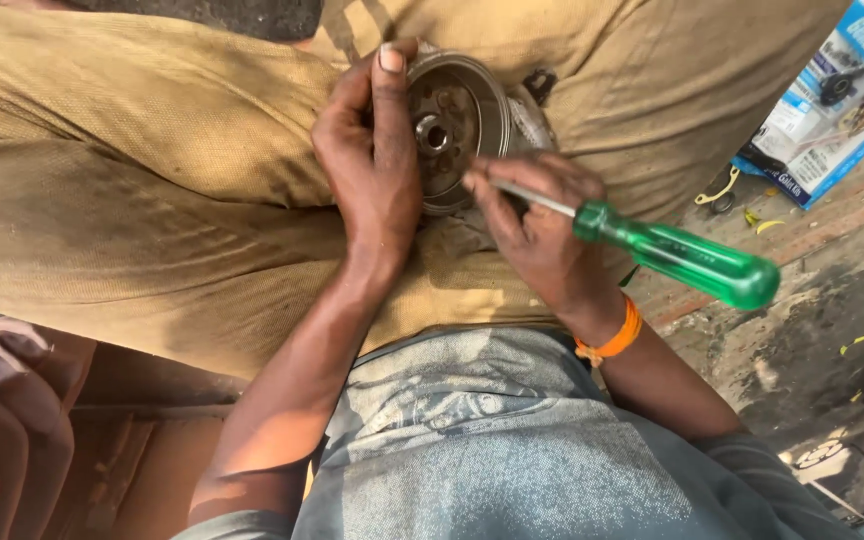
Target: Cleaning and repairing a motorcycle engine component using a cloth and a screwdriver.
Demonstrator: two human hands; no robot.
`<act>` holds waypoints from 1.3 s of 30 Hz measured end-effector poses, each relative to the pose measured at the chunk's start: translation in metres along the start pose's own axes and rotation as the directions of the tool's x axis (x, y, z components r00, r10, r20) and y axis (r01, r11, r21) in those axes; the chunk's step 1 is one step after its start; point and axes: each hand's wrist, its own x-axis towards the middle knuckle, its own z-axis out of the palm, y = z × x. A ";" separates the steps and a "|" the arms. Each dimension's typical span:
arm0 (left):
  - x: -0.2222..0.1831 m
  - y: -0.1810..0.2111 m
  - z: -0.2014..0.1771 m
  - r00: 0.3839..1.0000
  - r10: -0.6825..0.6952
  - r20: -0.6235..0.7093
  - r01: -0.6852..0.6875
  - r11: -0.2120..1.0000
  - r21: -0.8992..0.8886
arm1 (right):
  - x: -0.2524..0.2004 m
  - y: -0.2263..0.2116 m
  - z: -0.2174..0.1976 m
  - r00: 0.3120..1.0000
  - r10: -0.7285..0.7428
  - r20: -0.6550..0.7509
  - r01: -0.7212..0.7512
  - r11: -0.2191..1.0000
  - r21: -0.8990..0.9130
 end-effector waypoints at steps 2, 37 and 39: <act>-0.002 -0.005 0.002 1.000 0.004 -0.020 -0.006 0.998 -0.062 | -0.004 0.011 0.006 0.999 -0.034 0.000 0.034 0.995 0.097; 0.005 -0.007 -0.006 0.999 -0.037 0.032 0.042 0.982 -0.185 | 0.022 -0.001 -0.002 0.963 0.253 0.092 -0.267 0.941 0.207; 0.007 0.005 -0.006 0.997 -0.030 0.068 0.040 0.987 -0.154 | 0.024 -0.003 -0.006 0.977 0.166 0.135 -0.190 0.962 0.196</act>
